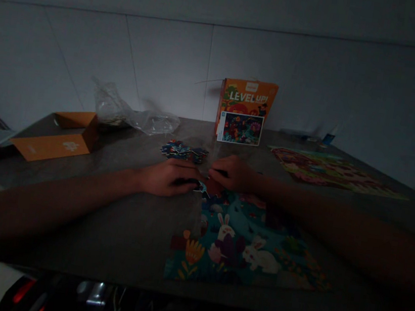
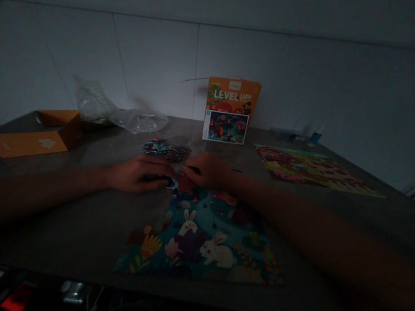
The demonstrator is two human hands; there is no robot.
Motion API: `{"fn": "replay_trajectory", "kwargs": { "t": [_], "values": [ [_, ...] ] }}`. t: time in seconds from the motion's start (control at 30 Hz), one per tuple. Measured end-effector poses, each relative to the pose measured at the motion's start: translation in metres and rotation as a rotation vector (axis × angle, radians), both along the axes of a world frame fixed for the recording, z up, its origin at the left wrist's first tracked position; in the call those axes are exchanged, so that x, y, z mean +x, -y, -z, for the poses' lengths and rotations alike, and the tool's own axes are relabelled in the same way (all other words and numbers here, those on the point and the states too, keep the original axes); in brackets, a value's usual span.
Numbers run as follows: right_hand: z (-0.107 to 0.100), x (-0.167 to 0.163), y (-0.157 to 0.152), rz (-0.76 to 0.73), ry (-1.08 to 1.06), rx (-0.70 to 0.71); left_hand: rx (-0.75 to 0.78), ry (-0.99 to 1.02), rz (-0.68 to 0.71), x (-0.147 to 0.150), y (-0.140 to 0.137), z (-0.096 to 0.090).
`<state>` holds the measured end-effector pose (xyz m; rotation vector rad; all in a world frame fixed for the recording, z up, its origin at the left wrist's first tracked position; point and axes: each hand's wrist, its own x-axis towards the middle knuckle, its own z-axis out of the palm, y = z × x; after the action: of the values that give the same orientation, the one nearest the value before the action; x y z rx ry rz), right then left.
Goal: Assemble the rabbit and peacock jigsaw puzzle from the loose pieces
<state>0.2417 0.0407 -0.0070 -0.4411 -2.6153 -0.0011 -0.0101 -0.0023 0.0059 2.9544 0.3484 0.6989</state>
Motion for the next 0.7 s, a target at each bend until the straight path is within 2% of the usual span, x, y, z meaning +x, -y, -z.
{"fn": "replay_trajectory", "kwargs": {
  "t": [0.37, 0.7],
  "values": [
    [-0.0012, 0.0008, 0.0012, 0.050, 0.004, -0.015, -0.053, -0.029, -0.008, 0.0022, -0.0010, -0.0002],
    [0.0019, 0.0041, -0.0070, 0.087, -0.001, -0.020, -0.039, -0.061, -0.004, 0.0030, -0.0019, -0.0014]
  ]
}}
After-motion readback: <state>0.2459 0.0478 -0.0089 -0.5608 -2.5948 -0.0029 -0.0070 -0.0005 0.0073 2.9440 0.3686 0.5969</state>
